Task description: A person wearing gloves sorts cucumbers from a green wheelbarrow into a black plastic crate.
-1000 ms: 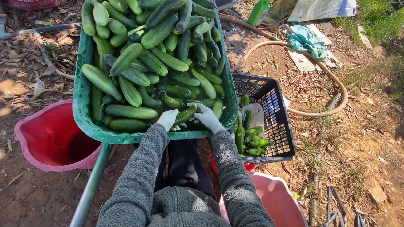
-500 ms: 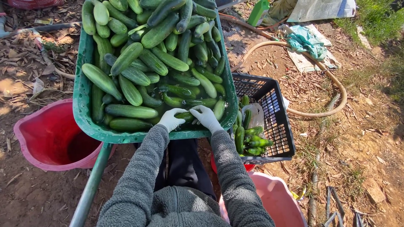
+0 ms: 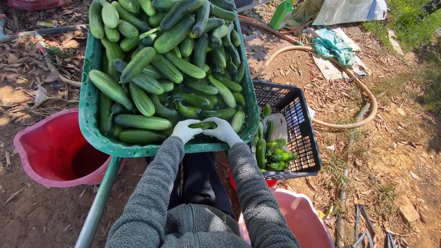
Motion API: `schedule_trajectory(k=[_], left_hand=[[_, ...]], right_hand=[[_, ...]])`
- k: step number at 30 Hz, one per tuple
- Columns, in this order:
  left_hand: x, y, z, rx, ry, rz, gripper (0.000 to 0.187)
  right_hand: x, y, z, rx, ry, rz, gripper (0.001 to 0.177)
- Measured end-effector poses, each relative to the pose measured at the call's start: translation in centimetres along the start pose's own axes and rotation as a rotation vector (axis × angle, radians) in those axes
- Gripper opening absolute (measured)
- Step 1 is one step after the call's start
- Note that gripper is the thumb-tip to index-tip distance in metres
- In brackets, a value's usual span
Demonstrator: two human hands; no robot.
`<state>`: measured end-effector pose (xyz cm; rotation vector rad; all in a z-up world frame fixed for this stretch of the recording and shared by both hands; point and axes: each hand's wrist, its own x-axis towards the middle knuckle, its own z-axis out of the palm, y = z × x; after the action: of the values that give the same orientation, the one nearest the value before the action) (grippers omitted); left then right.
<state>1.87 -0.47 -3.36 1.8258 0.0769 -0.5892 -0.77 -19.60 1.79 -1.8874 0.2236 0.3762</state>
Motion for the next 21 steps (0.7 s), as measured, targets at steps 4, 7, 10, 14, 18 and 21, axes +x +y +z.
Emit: schedule_trajectory(k=[4, 7, 10, 14, 18, 21], left_hand=[[-0.2, 0.4, 0.0, -0.086, 0.003, -0.018, 0.033], [-1.6, 2.1, -0.4, -0.194, 0.056, -0.057, 0.027], [-2.2, 2.7, -0.7, -0.163, 0.023, -0.087, 0.041], [-0.4, 1.2, 0.2, -0.043, 0.027, -0.081, 0.041], [1.9, -1.7, 1.4, 0.085, 0.051, -0.065, 0.035], [1.9, -1.3, 1.1, 0.046, 0.037, -0.109, 0.039]], right_hand=[[0.1, -0.3, -0.1, 0.022, 0.002, -0.001, 0.058], [0.3, 0.7, -0.1, 0.008, -0.006, -0.011, 0.059], [0.0, 0.3, -0.2, -0.056, -0.003, -0.042, 0.062], [0.2, 0.7, 0.0, -0.122, 0.004, -0.029, 0.062], [0.1, 0.5, 0.2, -0.199, 0.017, -0.008, 0.062], [-0.1, 0.2, 0.2, -0.209, 0.010, 0.000, 0.062]])
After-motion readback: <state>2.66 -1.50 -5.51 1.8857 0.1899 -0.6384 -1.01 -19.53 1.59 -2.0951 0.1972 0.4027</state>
